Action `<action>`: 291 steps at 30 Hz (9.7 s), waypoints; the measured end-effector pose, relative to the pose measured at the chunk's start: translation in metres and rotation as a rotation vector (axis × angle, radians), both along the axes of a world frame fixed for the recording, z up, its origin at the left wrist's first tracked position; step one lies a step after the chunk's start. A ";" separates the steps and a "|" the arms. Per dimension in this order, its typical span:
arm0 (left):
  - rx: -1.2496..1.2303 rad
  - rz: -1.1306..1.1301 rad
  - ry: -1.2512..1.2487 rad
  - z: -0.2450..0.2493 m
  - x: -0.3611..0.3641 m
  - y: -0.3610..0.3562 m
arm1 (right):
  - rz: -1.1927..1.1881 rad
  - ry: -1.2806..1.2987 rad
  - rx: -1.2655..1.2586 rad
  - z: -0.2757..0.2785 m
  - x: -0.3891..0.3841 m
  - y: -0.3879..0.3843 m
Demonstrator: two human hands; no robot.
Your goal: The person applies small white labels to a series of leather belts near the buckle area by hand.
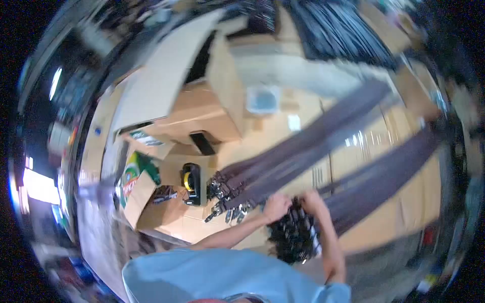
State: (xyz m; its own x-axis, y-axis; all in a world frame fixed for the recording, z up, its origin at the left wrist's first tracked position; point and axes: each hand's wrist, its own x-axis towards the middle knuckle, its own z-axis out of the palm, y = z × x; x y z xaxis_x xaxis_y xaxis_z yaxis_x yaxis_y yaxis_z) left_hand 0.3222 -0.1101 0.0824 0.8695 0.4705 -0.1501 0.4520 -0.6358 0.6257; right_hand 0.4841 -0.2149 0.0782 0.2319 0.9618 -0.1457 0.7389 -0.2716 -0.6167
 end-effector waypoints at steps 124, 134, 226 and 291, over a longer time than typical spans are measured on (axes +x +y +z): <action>-0.319 0.145 0.000 0.052 -0.317 0.121 | -0.987 0.779 -0.571 -0.156 -0.351 -0.260; -0.447 0.569 0.423 -0.036 -0.461 0.213 | -0.898 0.846 -0.622 -0.162 -0.343 -0.248; -0.905 0.217 -0.008 0.014 -0.199 0.108 | -0.706 1.300 0.315 0.000 -0.274 0.047; 0.194 0.056 -0.334 0.033 -0.200 0.071 | -0.910 1.022 0.461 -0.019 -0.281 0.068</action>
